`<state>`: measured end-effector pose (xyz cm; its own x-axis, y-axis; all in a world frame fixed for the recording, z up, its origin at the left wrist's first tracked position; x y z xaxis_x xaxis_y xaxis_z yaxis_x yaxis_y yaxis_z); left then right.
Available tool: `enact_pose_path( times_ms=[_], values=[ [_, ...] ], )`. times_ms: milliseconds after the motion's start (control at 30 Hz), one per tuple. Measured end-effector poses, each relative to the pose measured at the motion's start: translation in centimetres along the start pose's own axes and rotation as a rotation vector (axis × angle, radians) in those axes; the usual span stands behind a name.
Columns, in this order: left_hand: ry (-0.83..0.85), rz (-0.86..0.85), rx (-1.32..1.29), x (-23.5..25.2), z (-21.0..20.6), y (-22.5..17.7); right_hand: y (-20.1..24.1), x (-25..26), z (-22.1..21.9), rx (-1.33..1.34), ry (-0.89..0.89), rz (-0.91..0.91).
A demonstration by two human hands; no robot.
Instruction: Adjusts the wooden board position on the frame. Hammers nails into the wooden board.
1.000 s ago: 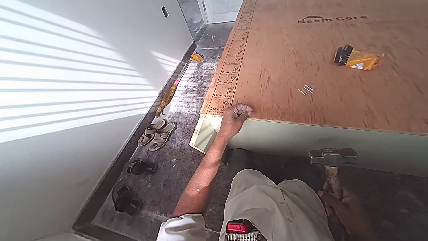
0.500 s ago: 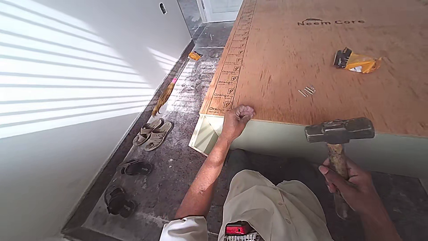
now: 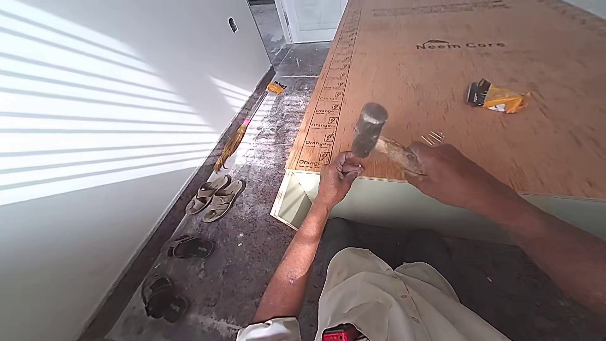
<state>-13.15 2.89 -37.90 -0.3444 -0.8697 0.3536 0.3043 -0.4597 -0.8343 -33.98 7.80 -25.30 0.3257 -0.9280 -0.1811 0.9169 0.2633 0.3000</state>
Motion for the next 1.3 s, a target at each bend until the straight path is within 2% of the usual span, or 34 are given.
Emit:
enact_pose_path(
  times_ms=[67, 100, 233, 300, 367, 433, 500, 567, 633, 700, 767, 800, 833, 867, 933, 967, 1000, 1067, 1200, 1300],
  values=[
    [-0.009, 0.017, 0.020, -0.3, -0.1, 0.0, -0.2, 1.0, -1.6, -0.043, 0.168, -0.055],
    [-0.008, 0.023, 0.022, -0.2, 0.0, 0.0, -0.1, 0.9, -1.5, -0.025, 0.155, -0.051],
    [0.015, 0.042, -0.048, -0.1, -0.1, 0.0, 1.1, -1.1, 1.3, 0.132, -0.220, 0.096],
    [0.022, 0.051, -0.073, 0.0, -0.2, 0.0, 1.6, -1.4, 1.7, 0.166, -0.284, 0.057],
    [0.019, 0.075, -0.062, 0.1, 0.0, -0.1, 1.2, -0.4, 0.2, 0.093, -0.156, -0.001],
    [0.000, 0.097, -0.024, 0.2, 0.1, -0.1, 0.4, 1.1, -1.9, -0.052, 0.142, -0.085],
    [0.020, 0.112, -0.017, 0.1, 0.1, -0.1, -0.1, 1.2, -2.4, -0.051, 0.201, -0.098],
    [0.034, 0.096, -0.034, 0.2, 0.2, -0.2, 0.2, 0.0, -0.6, 0.062, 0.067, -0.062],
    [0.051, 0.013, 0.025, 0.0, 0.3, 0.0, 0.7, -2.1, 2.2, 0.206, -0.225, 0.056],
    [0.034, -0.086, 0.308, -0.7, 0.9, 0.4, 1.5, -3.7, 5.2, 0.315, -0.521, 0.164],
    [-0.014, -0.137, 0.573, -1.3, 1.6, 1.1, 2.2, -4.1, 6.7, 0.414, -0.685, 0.208],
    [-0.021, -0.143, 0.641, -1.5, 1.8, 1.7, 2.2, -3.8, 6.3, 0.394, -0.705, 0.204],
    [-0.040, -0.155, 0.675, -1.6, 1.9, 2.3, 2.0, -3.1, 5.1, 0.307, -0.649, 0.180],
    [-0.065, -0.171, 0.693, -1.7, 1.9, 2.7, 1.5, -2.1, 3.1, 0.177, -0.514, 0.137],
    [-0.091, -0.197, 0.675, -1.7, 1.9, 3.0, 0.5, 0.3, -1.6, -0.004, -0.013, -0.048],
    [-0.090, -0.200, 0.656, -2.0, 1.6, 3.0, 0.1, 1.0, -3.3, -0.035, 0.162, -0.120],
    [-0.085, -0.202, 0.642, -2.1, 1.6, 3.0, -0.1, 1.2, -3.9, -0.024, 0.218, -0.138],
    [-0.112, -0.207, 0.629, -1.7, 1.8, 3.0, 0.2, 0.6, -2.0, 0.041, 0.113, -0.086],
    [-0.114, -0.192, 0.624, -1.9, 1.6, 3.2, 1.8, -3.5, 4.8, 0.280, -0.509, 0.182],
    [-0.114, -0.190, 0.633, -2.0, 1.5, 3.2, 2.0, -3.6, 7.0, 0.466, -0.798, 0.251]
  ],
)
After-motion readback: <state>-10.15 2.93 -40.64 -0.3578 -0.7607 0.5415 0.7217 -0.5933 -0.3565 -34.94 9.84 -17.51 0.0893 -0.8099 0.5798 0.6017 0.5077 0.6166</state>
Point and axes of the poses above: each hand's wrist, its own x-axis towards the middle knuckle, its own z-axis out of the back of the hand, y = z × x, the point moved 4 cm from there along x, towards the middle knuckle, and after that the axes turned 9 degrees about y, right-handed, at the moved point
